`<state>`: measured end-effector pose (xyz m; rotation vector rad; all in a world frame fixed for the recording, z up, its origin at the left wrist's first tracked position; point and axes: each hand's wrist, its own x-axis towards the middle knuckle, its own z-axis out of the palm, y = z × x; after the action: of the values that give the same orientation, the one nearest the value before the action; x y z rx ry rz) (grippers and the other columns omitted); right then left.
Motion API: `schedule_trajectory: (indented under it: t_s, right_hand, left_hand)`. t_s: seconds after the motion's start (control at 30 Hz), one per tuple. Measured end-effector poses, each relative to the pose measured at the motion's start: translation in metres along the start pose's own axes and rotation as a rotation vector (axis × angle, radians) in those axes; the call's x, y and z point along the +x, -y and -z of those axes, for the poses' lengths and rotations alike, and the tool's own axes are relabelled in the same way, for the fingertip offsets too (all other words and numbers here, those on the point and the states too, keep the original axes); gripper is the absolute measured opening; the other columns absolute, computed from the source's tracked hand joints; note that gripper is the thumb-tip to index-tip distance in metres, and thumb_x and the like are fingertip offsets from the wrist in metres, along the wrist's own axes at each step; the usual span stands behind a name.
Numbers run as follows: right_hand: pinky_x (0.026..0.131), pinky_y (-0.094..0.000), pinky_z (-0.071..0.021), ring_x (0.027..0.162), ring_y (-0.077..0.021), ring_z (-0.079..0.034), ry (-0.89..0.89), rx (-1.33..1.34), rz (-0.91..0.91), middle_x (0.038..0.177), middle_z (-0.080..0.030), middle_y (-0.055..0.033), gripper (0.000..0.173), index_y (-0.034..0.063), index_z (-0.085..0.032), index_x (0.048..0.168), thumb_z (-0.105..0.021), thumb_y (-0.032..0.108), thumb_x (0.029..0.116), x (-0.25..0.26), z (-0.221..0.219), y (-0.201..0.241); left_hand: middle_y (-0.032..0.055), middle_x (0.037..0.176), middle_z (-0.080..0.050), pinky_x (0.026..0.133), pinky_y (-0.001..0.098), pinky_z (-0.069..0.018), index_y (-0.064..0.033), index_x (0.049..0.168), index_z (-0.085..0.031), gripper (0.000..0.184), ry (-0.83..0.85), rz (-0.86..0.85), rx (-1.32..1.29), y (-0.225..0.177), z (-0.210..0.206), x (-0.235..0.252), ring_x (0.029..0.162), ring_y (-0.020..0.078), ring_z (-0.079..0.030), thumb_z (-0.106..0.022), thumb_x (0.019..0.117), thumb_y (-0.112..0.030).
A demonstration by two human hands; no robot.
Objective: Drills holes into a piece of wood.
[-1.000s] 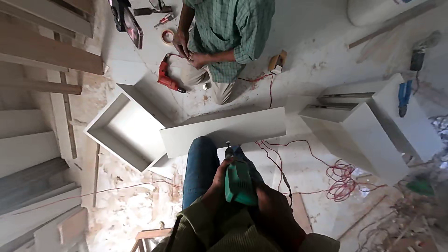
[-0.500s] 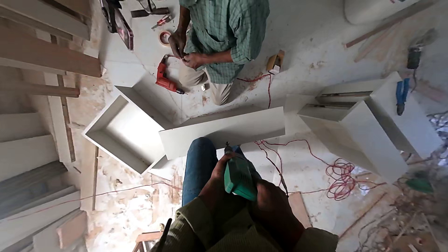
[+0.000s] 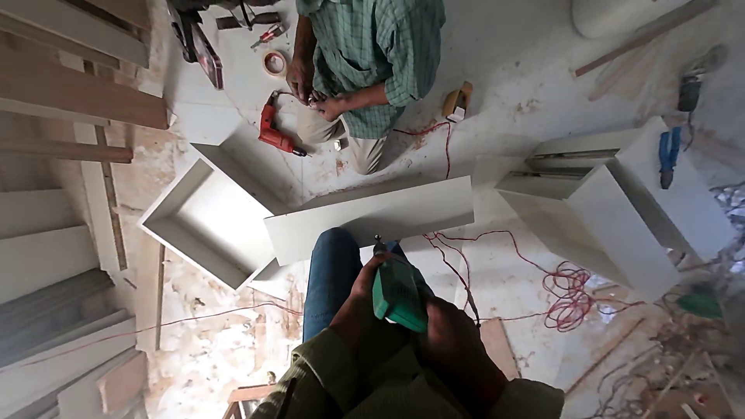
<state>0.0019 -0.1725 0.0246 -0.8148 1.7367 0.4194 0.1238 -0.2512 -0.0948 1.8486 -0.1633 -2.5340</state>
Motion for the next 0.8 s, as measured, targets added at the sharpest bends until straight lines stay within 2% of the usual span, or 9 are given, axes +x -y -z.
schedule_trajectory:
  t_s: [0.1,0.2,0.27,0.4,0.5,0.6,0.67,0.73,0.8]
  right_hand:
    - [0.085,-0.0559,-0.0553,0.107,-0.0346,-0.069,-0.013,0.005,-0.003,0.117,-0.071,-0.0151,0.054,0.0088,-0.062,0.134,-0.069,0.031,0.0862,-0.001,-0.002,0.002]
    - [0.08,-0.0569,-0.0567,0.101,-0.0357,-0.072,-0.135,0.03,0.055,0.112,-0.073,-0.0156,0.054,0.0078,-0.067,0.13,-0.072,0.035,0.0827,-0.005,-0.018,-0.007]
    - [0.083,-0.0573,-0.0567,0.103,-0.0357,-0.072,-0.141,0.02,0.071,0.115,-0.073,-0.0154,0.057,0.0087,-0.066,0.133,-0.071,0.037,0.0844,-0.007,-0.026,-0.015]
    - [0.075,-0.0552,-0.0588,0.094,-0.0323,-0.074,-0.222,-0.013,0.122,0.107,-0.075,-0.0117,0.052,0.0103,-0.07,0.126,-0.069,0.043,0.0851,-0.004,-0.037,-0.023]
    - [0.081,-0.0552,-0.0583,0.099,-0.0332,-0.073,-0.198,0.001,0.133,0.111,-0.074,-0.0133,0.05,0.0078,-0.069,0.126,-0.07,0.038,0.086,-0.004,-0.035,-0.021]
    - [0.075,-0.0542,-0.0593,0.092,-0.0328,-0.074,-0.279,0.018,0.184,0.104,-0.075,-0.0129,0.046,0.0071,-0.071,0.121,-0.071,0.034,0.0838,-0.004,-0.039,-0.022]
    - [0.075,-0.0556,-0.0583,0.093,-0.0352,-0.073,-0.24,0.019,0.152,0.106,-0.074,-0.0154,0.045,0.006,-0.07,0.122,-0.07,0.03,0.0839,-0.006,-0.035,-0.015]
    - [0.082,-0.0559,-0.0562,0.102,-0.0365,-0.071,-0.131,0.03,0.1,0.112,-0.072,-0.0175,0.049,0.0058,-0.067,0.129,-0.068,0.026,0.0849,-0.008,-0.021,-0.004]
    - [0.084,-0.0552,-0.0556,0.104,-0.0354,-0.07,-0.052,0.017,0.053,0.113,-0.071,-0.0172,0.048,0.007,-0.065,0.129,-0.067,0.028,0.0861,-0.007,-0.008,0.005]
  left_hand:
    - [0.0063,0.083,-0.07,0.065,0.0304,-0.0601,-0.0082,0.109,-0.063,0.034,0.116,-0.033,-0.141,0.016,0.018,0.011,0.073,0.013,-0.07,-0.037,0.1088,-0.03]
    - [0.0073,0.084,-0.07,0.065,0.0323,-0.0601,-0.0085,0.112,-0.063,0.036,0.089,-0.003,-0.172,0.025,0.02,0.009,0.073,0.0145,-0.07,-0.036,0.1086,-0.033]
    - [0.0065,0.084,-0.07,0.066,0.0314,-0.0599,-0.0089,0.114,-0.062,0.035,0.067,-0.026,-0.154,0.034,0.022,0.006,0.074,0.0136,-0.07,-0.037,0.1084,-0.033]
    - [0.0067,0.082,-0.07,0.063,0.0308,-0.0598,-0.0088,0.11,-0.063,0.032,0.046,-0.036,-0.188,0.041,0.021,0.006,0.072,0.0137,-0.07,-0.04,0.1071,-0.03]
    - [0.0065,0.083,-0.071,0.064,0.0303,-0.0601,-0.0084,0.11,-0.063,0.033,0.049,-0.046,-0.189,0.04,0.021,0.006,0.073,0.0132,-0.07,-0.038,0.1086,-0.03]
    - [0.0069,0.083,-0.071,0.066,0.0307,-0.0606,-0.0081,0.108,-0.065,0.037,0.074,-0.065,-0.168,0.036,0.023,0.002,0.073,0.0135,-0.07,-0.037,0.1088,-0.032]
    - [0.0065,0.083,-0.071,0.065,0.0302,-0.0603,-0.0084,0.108,-0.064,0.035,0.097,-0.057,-0.143,0.03,0.025,0.003,0.073,0.0132,-0.07,-0.036,0.1084,-0.029]
    - [0.0065,0.083,-0.07,0.066,0.0303,-0.06,-0.008,0.108,-0.065,0.035,0.107,-0.049,-0.128,0.023,0.027,0.004,0.073,0.0134,-0.07,-0.037,0.1085,-0.029]
    - [0.0058,0.085,-0.07,0.066,0.0305,-0.0593,-0.0085,0.109,-0.065,0.034,0.101,-0.05,-0.083,0.016,0.028,0.004,0.075,0.0132,-0.069,-0.039,0.1083,-0.03]
